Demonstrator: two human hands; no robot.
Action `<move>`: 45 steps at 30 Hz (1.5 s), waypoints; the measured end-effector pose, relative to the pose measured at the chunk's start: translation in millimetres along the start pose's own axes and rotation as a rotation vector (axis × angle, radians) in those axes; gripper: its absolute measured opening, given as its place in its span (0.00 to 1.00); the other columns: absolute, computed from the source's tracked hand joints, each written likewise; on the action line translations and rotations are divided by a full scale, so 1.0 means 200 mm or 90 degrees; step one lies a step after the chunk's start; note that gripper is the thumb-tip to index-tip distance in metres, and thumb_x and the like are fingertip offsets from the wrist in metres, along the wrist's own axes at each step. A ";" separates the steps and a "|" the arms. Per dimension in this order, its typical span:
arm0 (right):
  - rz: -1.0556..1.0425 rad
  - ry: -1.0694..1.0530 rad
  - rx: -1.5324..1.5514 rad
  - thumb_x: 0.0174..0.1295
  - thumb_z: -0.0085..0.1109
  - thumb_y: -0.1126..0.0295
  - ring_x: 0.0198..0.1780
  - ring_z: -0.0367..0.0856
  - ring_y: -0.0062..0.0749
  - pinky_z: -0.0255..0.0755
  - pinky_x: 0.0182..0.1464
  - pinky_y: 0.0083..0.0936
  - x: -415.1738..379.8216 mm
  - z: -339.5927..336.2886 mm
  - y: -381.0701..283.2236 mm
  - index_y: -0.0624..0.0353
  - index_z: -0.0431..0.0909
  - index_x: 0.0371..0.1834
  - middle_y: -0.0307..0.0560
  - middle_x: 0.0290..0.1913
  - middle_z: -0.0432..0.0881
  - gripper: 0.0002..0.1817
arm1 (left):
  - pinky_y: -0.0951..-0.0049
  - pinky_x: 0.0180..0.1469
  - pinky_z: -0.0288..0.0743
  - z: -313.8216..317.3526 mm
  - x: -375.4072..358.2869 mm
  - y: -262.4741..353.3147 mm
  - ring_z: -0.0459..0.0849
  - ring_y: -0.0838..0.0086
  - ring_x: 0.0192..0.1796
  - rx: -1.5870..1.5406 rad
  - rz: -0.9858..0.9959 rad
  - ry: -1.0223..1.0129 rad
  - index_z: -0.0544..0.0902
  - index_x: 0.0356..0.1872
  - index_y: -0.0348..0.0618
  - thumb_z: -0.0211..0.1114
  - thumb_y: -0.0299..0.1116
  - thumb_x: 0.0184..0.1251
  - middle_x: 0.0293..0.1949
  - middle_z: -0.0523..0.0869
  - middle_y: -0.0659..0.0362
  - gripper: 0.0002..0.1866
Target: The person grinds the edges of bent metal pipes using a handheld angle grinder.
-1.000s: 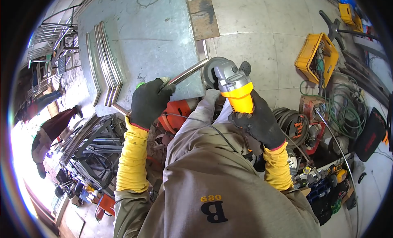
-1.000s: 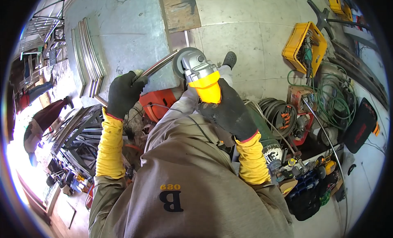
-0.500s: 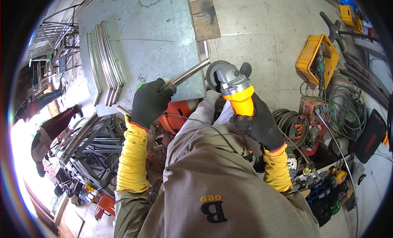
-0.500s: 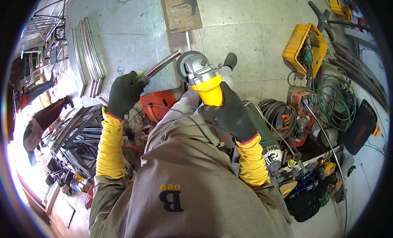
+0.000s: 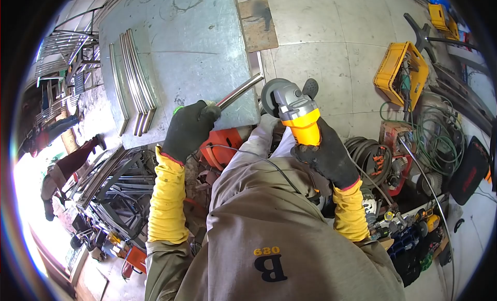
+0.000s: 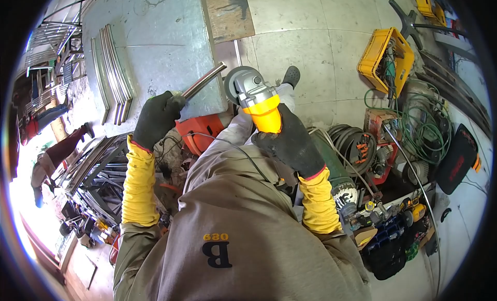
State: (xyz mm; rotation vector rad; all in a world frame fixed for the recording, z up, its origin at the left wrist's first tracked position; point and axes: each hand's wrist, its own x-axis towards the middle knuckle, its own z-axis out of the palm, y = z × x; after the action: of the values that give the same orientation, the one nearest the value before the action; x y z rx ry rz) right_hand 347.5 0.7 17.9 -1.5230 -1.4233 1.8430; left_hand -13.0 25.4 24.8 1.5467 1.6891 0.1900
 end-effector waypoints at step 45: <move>-0.009 -0.003 -0.037 0.64 0.78 0.64 0.42 0.87 0.30 0.82 0.50 0.33 0.03 0.01 -0.07 0.63 0.79 0.69 0.45 0.45 0.90 0.32 | 0.51 0.39 0.82 0.01 0.01 -0.08 0.91 0.47 0.36 0.158 0.168 0.044 0.92 0.44 0.44 0.68 0.37 0.79 0.34 0.91 0.47 0.09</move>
State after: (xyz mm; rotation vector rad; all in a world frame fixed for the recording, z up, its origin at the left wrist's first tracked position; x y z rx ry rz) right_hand 339.6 10.3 26.2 -1.5336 -1.4987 1.8138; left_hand -24.6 23.5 12.9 1.9692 1.6026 0.1774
